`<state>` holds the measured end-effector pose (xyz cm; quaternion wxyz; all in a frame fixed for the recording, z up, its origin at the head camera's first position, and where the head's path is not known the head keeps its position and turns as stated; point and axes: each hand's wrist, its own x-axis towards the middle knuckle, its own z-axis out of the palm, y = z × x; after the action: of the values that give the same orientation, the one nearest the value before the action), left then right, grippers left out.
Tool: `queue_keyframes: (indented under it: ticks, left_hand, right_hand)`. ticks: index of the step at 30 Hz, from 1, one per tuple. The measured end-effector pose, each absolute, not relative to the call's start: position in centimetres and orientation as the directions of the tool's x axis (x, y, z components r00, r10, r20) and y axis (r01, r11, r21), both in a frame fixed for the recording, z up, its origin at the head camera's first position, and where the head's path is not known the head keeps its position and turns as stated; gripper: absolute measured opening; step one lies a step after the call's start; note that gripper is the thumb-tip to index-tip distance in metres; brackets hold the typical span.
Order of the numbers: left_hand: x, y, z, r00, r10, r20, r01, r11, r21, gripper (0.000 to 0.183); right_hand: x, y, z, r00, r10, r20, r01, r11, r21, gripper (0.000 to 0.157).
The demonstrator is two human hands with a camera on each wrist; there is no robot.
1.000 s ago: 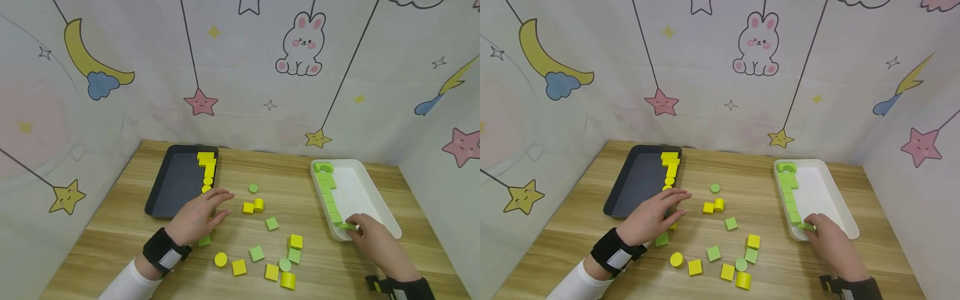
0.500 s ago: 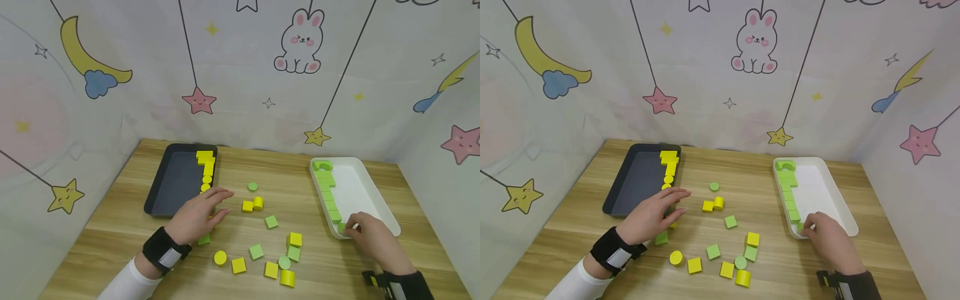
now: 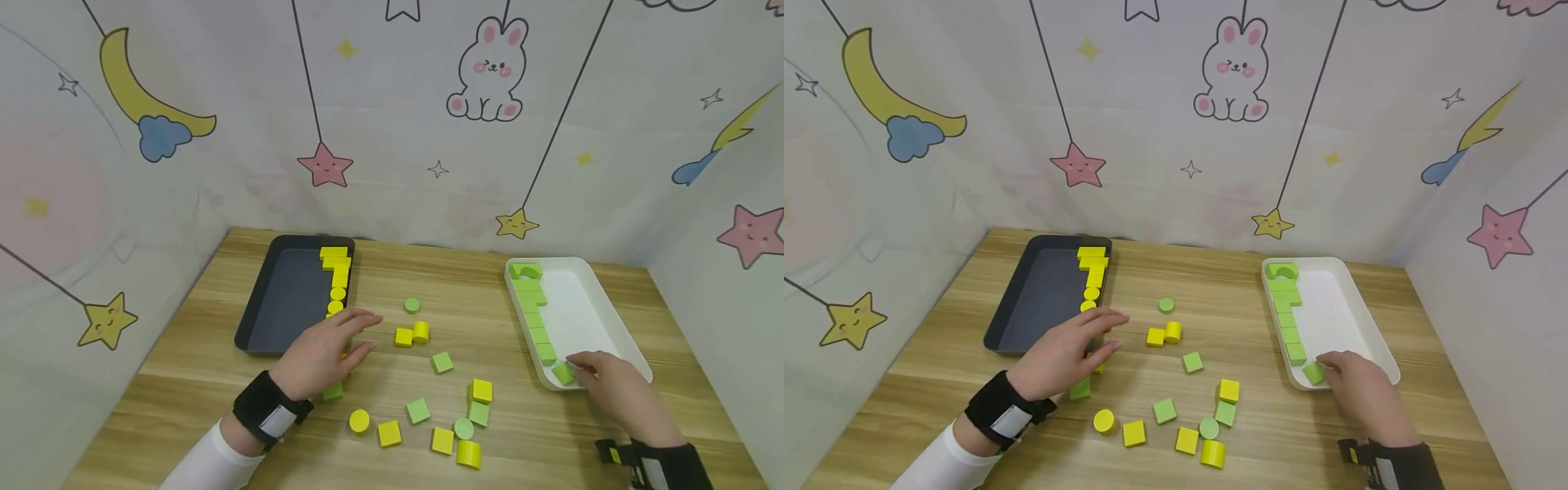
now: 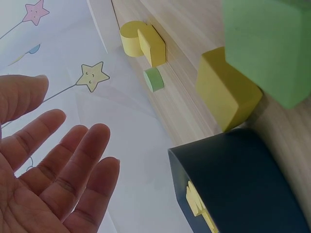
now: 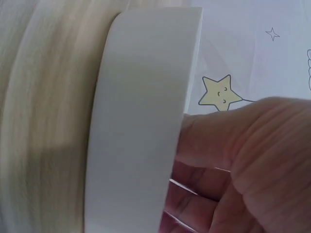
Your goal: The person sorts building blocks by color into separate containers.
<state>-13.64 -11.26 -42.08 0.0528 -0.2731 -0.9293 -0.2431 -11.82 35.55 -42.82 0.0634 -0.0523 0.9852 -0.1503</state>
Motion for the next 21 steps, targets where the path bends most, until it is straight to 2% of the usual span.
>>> queue_keyframes:
  ticks: [10, 21]
  left_hand:
    - [-13.66, -11.15, -42.37, -0.845, 0.481, 0.235, 0.535, 0.735, 0.416, 0.042]
    - [-13.8, -11.08, -42.4, -0.845, 0.488, 0.22, 0.533, 0.733, 0.423, 0.042]
  right_hand:
    - [-11.96, 35.09, -43.36, -0.979, -0.155, -0.135, -0.106, 0.943, -0.317, 0.024]
    - [-11.75, 34.56, -43.27, -0.983, -0.168, -0.069, -0.139, 0.941, -0.307, 0.017]
